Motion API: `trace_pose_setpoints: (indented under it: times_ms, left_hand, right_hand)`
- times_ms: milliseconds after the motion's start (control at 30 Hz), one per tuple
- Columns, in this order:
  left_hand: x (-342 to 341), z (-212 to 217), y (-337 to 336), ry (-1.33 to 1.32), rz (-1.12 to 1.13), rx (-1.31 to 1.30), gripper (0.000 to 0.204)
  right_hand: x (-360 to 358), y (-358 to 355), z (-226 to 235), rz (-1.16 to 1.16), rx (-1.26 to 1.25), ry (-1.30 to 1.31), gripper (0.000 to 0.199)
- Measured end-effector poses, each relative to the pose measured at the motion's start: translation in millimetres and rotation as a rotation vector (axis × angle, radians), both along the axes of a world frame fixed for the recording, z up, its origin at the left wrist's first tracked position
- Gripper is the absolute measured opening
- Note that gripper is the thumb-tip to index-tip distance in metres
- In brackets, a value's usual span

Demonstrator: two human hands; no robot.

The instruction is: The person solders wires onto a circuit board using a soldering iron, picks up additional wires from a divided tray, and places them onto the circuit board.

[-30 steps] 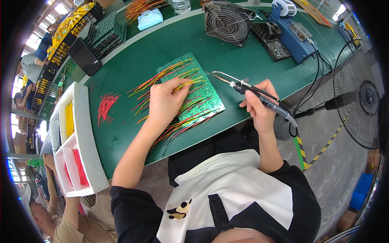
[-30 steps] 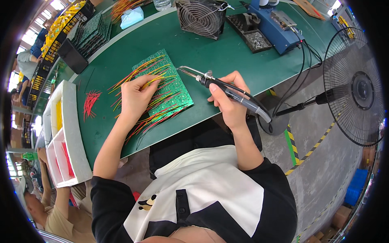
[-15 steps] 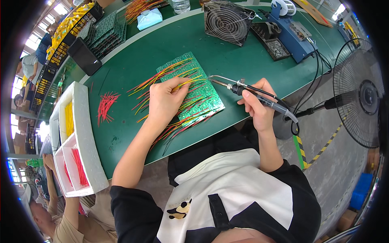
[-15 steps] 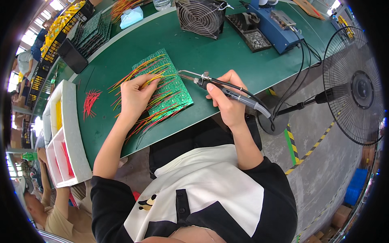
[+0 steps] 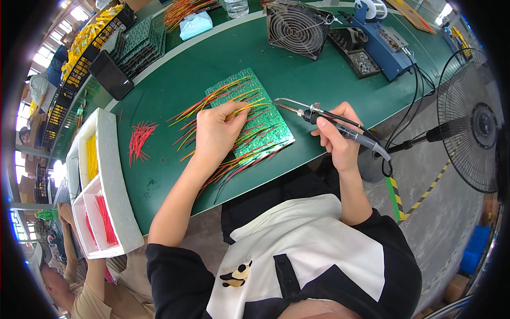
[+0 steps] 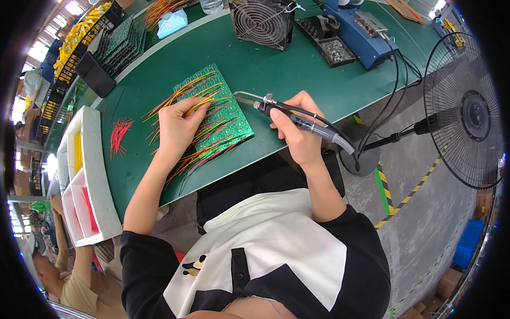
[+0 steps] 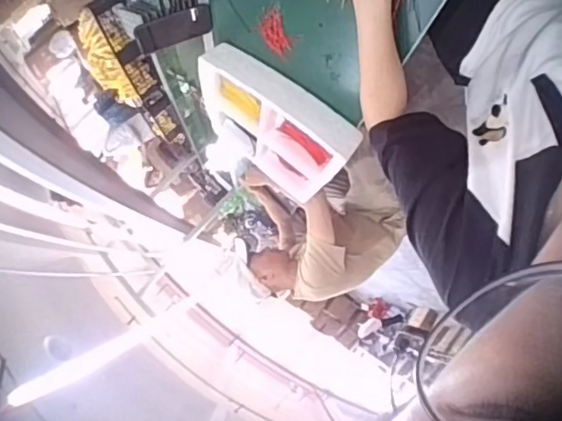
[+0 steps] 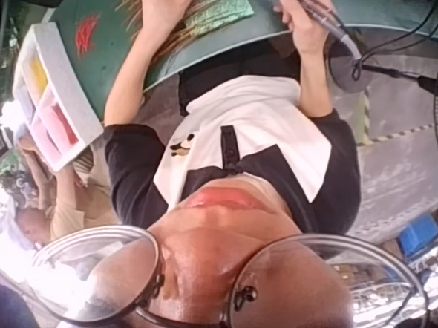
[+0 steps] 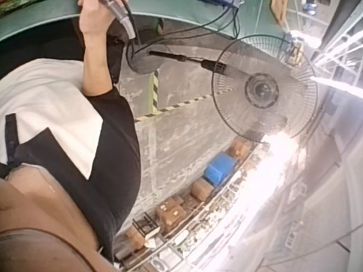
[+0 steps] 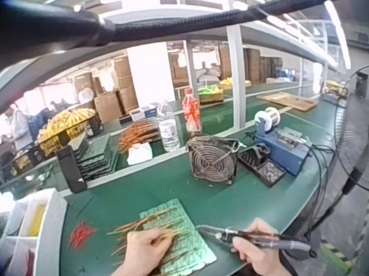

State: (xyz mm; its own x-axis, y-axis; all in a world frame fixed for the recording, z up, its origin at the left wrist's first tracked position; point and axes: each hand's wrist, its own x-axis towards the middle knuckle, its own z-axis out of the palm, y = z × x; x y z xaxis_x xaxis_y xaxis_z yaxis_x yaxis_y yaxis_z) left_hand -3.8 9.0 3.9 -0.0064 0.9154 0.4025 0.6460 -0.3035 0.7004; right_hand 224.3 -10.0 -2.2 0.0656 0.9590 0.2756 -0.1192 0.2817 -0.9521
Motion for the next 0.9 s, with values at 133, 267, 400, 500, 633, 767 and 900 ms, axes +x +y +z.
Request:
trace_pose_setpoints:
  times_ms: [133, 267, 400, 500, 633, 767, 900]
  left_hand:
    - [0.6, 4.6, -1.7, 0.034, 0.001, -0.021, 0.012]
    - [-0.4, 2.9, -0.6, 0.033, 0.004, -0.023, 0.012]
    - [-1.1, 0.4, 0.0, 0.010, -0.005, 0.009, 0.012]
    - [-0.7, 5.7, -1.4, 0.033, -0.007, -0.035, 0.012]
    - [-3.1, 14.0, -3.4, 0.038, -0.014, -0.110, 0.012]
    - [-13.3, 17.3, 3.5, 0.021, 0.017, -0.041, 0.021]
    - [-34.1, 32.6, 6.1, 0.400, 0.213, 0.160, 0.022]
  right_hand:
    - [6.8, 1.5, -2.5, -0.024, -0.009, 0.097, 0.016]
    - [6.2, 5.6, -7.0, -0.046, 0.029, 0.238, 0.017]
    - [5.1, 5.2, -5.4, -0.083, 0.047, 0.275, 0.016]
    - [5.7, 6.5, -3.7, -0.121, 0.019, 0.307, 0.016]
    - [17.1, 13.2, 5.2, -0.099, -0.060, 0.242, 0.017]
    - [25.7, 28.1, 9.1, -0.119, 0.008, 0.135, 0.018]
    - [24.8, 37.6, 3.9, -0.124, -0.013, 0.214, 0.013]
